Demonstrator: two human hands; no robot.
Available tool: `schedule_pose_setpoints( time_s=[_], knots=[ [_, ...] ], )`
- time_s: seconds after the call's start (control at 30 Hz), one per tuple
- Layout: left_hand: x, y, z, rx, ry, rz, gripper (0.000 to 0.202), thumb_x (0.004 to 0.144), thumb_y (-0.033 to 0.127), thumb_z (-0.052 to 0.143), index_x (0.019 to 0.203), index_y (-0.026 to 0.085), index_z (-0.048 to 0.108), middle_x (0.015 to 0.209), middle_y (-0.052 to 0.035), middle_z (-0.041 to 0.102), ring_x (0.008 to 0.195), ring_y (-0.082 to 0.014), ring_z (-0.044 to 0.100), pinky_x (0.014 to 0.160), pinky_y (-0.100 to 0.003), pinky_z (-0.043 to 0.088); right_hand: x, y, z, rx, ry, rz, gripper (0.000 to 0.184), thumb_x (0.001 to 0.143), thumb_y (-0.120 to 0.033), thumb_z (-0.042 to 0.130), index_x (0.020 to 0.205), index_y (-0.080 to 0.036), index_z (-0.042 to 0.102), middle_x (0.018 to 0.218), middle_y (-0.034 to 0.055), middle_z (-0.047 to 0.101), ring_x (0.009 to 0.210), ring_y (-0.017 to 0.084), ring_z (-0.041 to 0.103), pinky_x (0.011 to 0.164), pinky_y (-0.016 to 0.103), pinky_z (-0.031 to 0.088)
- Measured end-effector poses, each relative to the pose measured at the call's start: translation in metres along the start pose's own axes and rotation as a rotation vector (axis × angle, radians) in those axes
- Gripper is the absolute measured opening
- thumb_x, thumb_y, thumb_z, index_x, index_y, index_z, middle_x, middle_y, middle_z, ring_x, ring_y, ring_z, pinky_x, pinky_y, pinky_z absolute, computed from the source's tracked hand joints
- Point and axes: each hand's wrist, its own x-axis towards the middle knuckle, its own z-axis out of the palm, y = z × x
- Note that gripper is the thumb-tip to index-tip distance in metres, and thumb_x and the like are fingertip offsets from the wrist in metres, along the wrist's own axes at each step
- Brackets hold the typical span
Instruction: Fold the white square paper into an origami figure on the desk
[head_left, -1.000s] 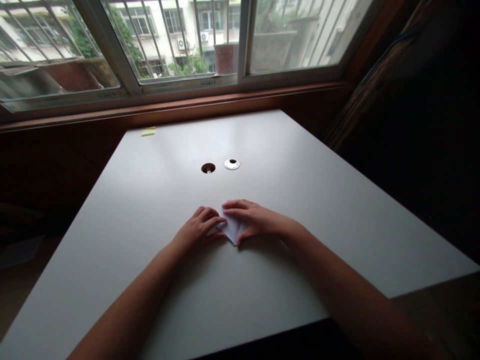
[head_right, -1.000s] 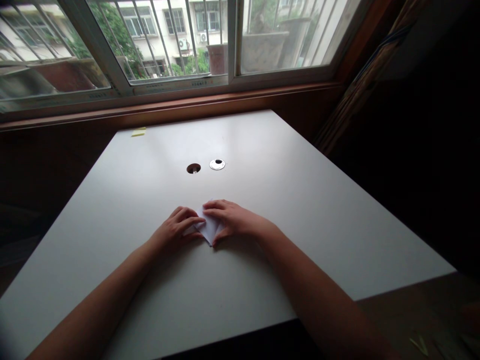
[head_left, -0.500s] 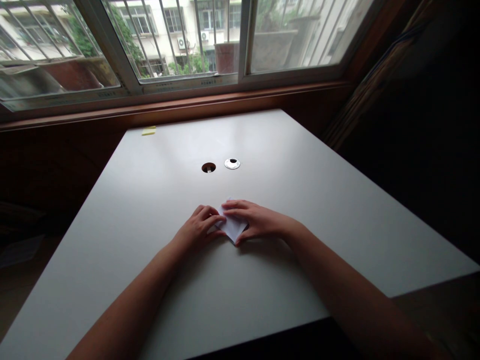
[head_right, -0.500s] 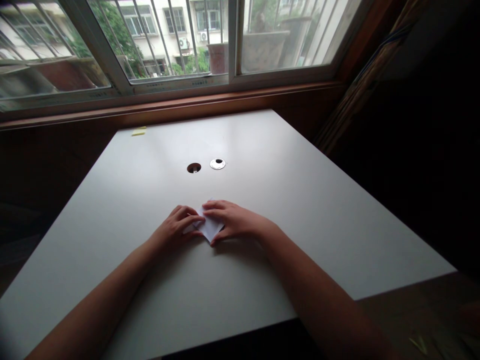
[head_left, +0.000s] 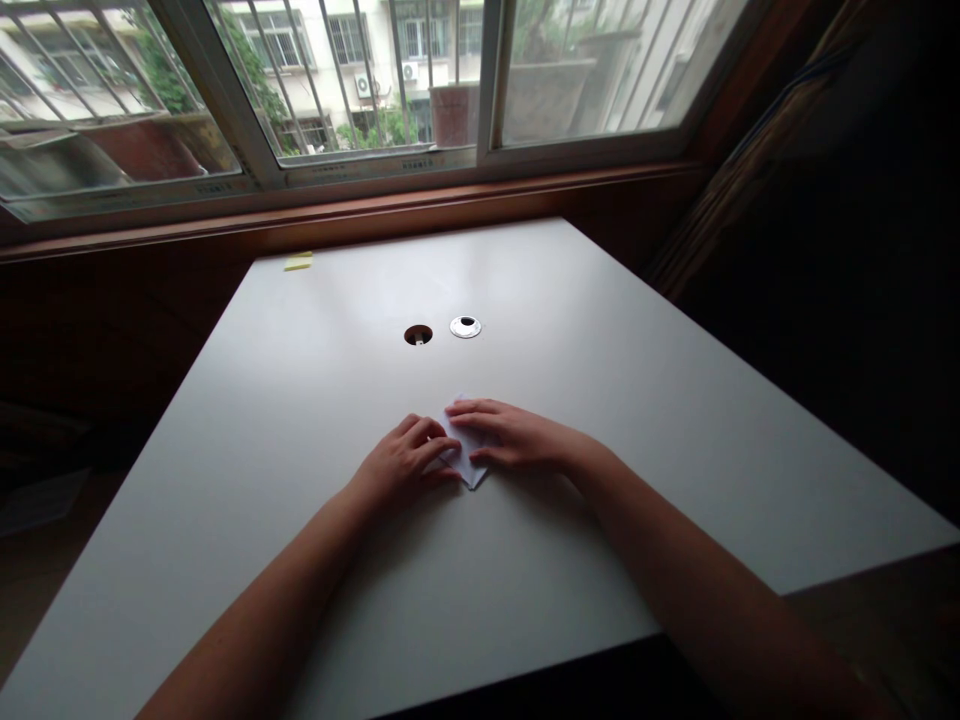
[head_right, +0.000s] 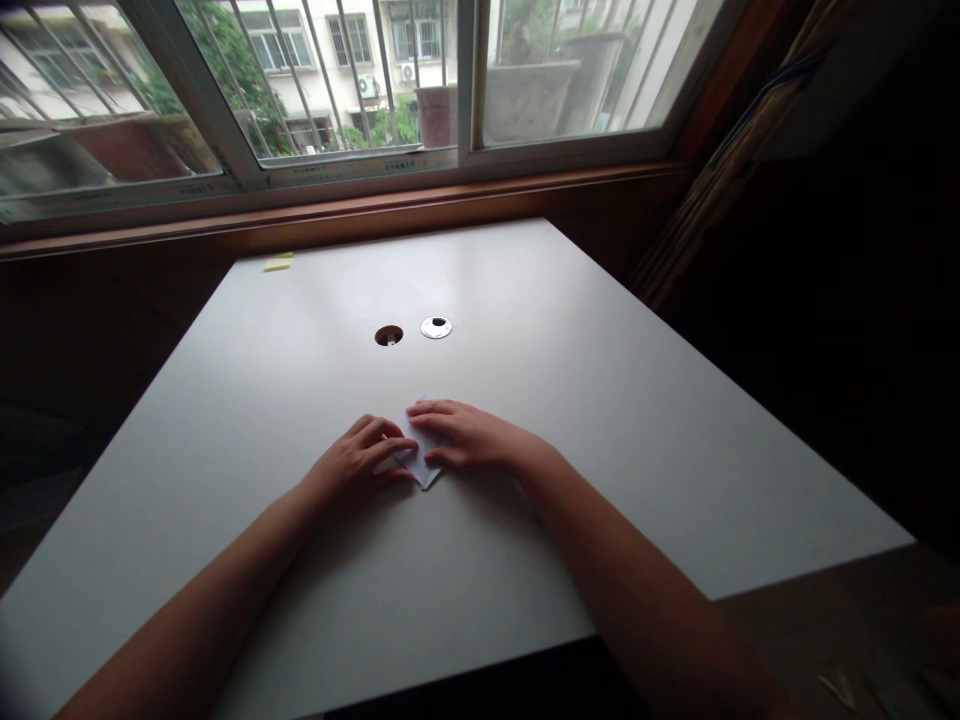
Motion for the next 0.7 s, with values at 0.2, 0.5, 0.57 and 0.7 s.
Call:
schedule_pose_setpoints(
  time_s=[0.2,0.5,0.57,0.7],
  knots=[
    [0.002,0.006,-0.001,0.036,0.005,0.077,0.031,0.093,0.041,0.059,0.115,0.019,0.064,0.106,-0.0103,0.062,0.097,-0.022,0.055,0.086,-0.037,0.054,0.004,0.011,0.009,0.009,0.049,-0.079,0.047,0.094,-0.015,0.054,0.141,-0.023,0.051,0.145,0.0102,0.052,0.139,0.02,0.044,0.117,0.041,0.038],
    [0.006,0.016,-0.009,-0.014,0.002,0.12,0.014,0.096,0.027,0.057,0.1,0.02,0.067,0.102,-0.0078,0.066,0.097,-0.0197,0.059,0.088,-0.035,0.054,0.008,0.013,0.016,0.012,0.076,-0.143,0.041,0.096,-0.014,0.049,0.136,-0.022,0.055,0.14,0.0098,0.057,0.137,0.019,0.047,0.115,0.041,0.042],
    [0.006,0.014,-0.009,-0.046,-0.026,0.124,0.014,0.096,0.025,0.056,0.102,0.02,0.067,0.104,-0.0072,0.068,0.1,-0.0195,0.06,0.09,-0.035,0.053,0.008,0.011,0.015,0.012,0.077,-0.142,0.04,0.096,-0.014,0.05,0.135,-0.02,0.056,0.139,0.0106,0.058,0.137,0.019,0.048,0.114,0.04,0.042],
    [0.004,0.011,-0.01,-0.102,-0.061,0.166,0.017,0.097,0.023,0.054,0.108,0.019,0.066,0.111,-0.0066,0.07,0.107,-0.0187,0.062,0.096,-0.034,0.052,0.008,0.009,0.014,0.01,0.075,-0.136,0.038,0.096,-0.015,0.051,0.133,-0.019,0.058,0.138,0.0113,0.059,0.135,0.02,0.049,0.114,0.039,0.043]
  ],
)
